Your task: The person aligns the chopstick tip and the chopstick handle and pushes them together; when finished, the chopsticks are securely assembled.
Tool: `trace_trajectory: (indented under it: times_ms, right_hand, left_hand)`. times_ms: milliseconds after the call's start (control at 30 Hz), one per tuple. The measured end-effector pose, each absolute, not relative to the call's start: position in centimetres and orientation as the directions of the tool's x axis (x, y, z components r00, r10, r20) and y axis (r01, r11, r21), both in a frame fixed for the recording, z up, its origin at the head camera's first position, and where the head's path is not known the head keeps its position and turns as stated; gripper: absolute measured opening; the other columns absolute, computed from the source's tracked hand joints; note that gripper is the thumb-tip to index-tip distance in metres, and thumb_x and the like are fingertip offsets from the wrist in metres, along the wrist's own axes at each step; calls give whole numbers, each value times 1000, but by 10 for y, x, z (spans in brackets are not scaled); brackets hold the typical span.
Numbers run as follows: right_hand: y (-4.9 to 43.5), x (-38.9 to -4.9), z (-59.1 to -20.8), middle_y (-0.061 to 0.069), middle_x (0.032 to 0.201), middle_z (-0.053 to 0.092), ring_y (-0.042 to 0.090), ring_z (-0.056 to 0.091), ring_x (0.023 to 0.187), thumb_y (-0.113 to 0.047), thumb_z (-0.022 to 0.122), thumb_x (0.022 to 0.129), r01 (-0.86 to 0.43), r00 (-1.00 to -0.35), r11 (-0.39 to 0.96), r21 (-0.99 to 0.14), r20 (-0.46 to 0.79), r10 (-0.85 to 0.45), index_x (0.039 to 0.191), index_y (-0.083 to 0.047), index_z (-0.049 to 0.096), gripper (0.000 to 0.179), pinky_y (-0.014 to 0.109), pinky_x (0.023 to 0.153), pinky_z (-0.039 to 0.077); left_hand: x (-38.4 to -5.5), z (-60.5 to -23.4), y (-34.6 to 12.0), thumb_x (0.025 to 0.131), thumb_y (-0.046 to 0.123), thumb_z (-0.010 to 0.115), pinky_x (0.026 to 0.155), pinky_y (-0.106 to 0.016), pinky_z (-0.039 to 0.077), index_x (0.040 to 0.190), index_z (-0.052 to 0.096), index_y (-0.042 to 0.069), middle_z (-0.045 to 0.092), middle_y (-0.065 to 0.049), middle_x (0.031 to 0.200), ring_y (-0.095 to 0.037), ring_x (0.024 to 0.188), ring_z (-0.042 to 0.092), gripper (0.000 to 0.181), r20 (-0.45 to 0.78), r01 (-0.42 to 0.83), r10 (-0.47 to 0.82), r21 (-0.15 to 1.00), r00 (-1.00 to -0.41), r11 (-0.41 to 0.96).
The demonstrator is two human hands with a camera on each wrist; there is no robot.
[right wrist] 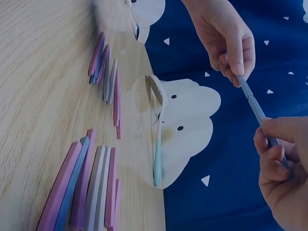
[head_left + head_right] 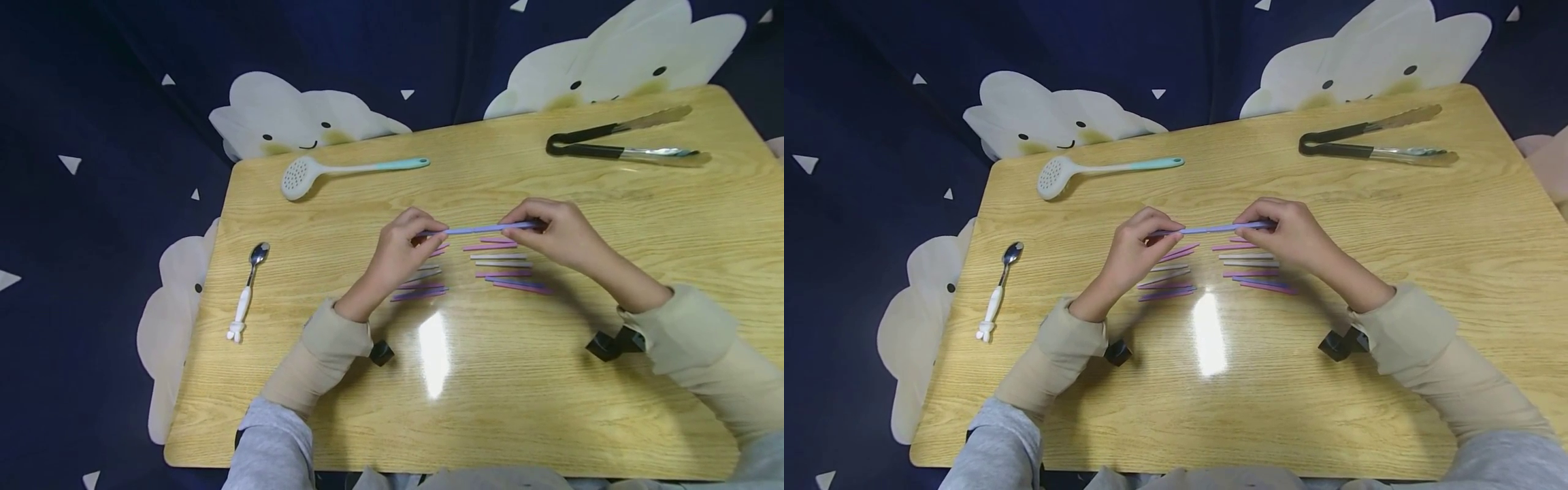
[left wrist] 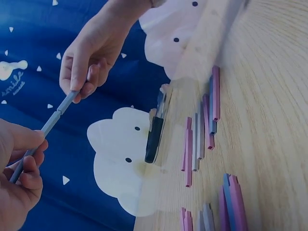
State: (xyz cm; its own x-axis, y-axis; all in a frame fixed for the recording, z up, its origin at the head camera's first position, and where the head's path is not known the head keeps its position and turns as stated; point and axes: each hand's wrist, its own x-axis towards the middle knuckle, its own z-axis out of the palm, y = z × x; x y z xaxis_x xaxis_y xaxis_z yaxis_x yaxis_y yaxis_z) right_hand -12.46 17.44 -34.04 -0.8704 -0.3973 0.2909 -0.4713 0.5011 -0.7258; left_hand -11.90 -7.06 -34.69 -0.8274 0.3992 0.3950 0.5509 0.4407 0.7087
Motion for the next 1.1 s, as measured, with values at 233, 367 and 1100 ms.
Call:
trace_trajectory:
  times_ms: [233, 367, 1100]
  right_hand:
    - [173, -117, -334, 2, 78, 61, 2, 49, 63, 0, 65, 79, -481, -867, 492, -725, 313, -387, 84, -5, 67, 7, 14, 56, 40]
    - [172, -114, -331, 1, 76, 61, 2, 47, 62, 4, 67, 76, -518, -849, 474, -712, 362, -384, 82, -6, 68, 11, 14, 55, 38]
    - [169, -114, -335, 0, 76, 58, 6, 39, 57, 13, 63, 75, -545, -825, 385, -745, 393, -406, 83, -2, 66, 17, 19, 50, 33]
  left_hand:
    - [-115, -344, -69, 81, 5, 65, 58, -15, 43, 86, 68, -1, 58, -8, 85, -11, 65, 51, 9, 477, 614, 393, 678, -786, 405]
    - [-114, -342, -68, 80, 4, 65, 56, -16, 43, 86, 68, -2, 56, -8, 81, -11, 63, 50, 9, 503, 634, 392, 672, -770, 383]
    - [-110, -349, -64, 80, 1, 64, 53, -18, 38, 86, 66, -4, 48, -8, 73, -12, 58, 42, 8, 573, 683, 373, 629, -730, 371]
